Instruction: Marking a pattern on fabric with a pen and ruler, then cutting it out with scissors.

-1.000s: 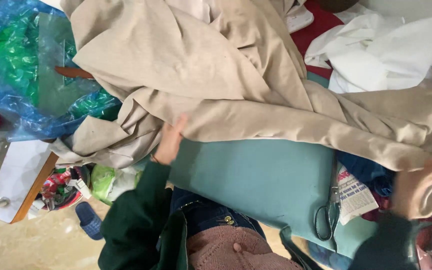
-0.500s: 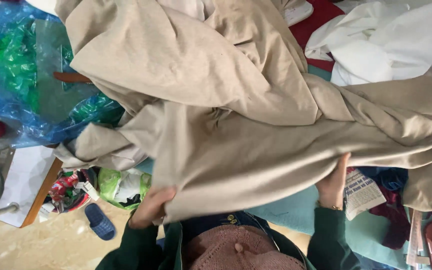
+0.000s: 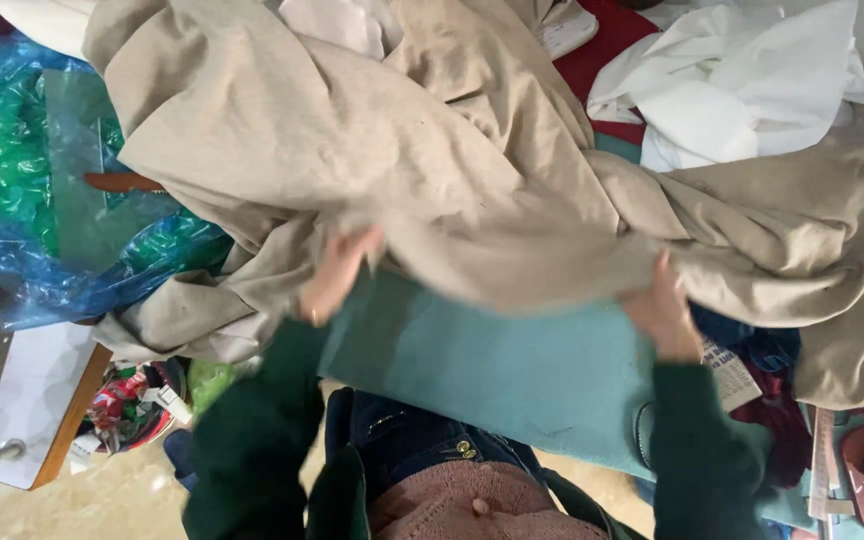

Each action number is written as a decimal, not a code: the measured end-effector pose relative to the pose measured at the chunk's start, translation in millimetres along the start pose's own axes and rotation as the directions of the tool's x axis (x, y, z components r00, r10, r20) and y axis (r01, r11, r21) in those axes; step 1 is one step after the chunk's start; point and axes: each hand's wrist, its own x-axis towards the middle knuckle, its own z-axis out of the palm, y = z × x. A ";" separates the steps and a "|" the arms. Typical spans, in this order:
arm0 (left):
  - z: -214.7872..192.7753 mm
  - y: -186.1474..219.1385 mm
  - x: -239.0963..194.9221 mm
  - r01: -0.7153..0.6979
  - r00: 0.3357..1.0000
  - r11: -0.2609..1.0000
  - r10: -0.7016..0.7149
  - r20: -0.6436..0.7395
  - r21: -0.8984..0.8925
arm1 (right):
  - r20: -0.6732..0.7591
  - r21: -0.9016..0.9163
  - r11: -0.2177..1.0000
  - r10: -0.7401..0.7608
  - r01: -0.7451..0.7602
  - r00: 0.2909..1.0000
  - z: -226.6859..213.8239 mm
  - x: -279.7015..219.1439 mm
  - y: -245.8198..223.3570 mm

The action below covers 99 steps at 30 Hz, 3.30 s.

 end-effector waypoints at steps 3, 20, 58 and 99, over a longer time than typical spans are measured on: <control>-11.5 80.6 28.0 -0.836 0.530 0.524 0.848 0.007 -0.163 | -0.250 -0.263 0.947 -0.254 0.187 0.934 -2.8 76.9 -108.5; -9.7 -20.9 -60.0 -0.334 0.897 0.810 0.431 0.102 -0.482 | -0.127 0.459 0.765 -0.448 0.453 0.885 -42.6 -185.4 -36.7; -72.3 -28.0 59.2 -0.349 -0.096 0.039 0.992 -0.077 0.936 | 0.611 -0.718 -0.290 -0.698 0.633 0.373 198.7 -72.5 49.7; 66.7 -166.8 9.5 -0.439 0.196 -0.266 0.904 0.380 0.858 | 0.045 -0.978 0.014 -0.960 0.208 0.276 12.3 -169.5 142.4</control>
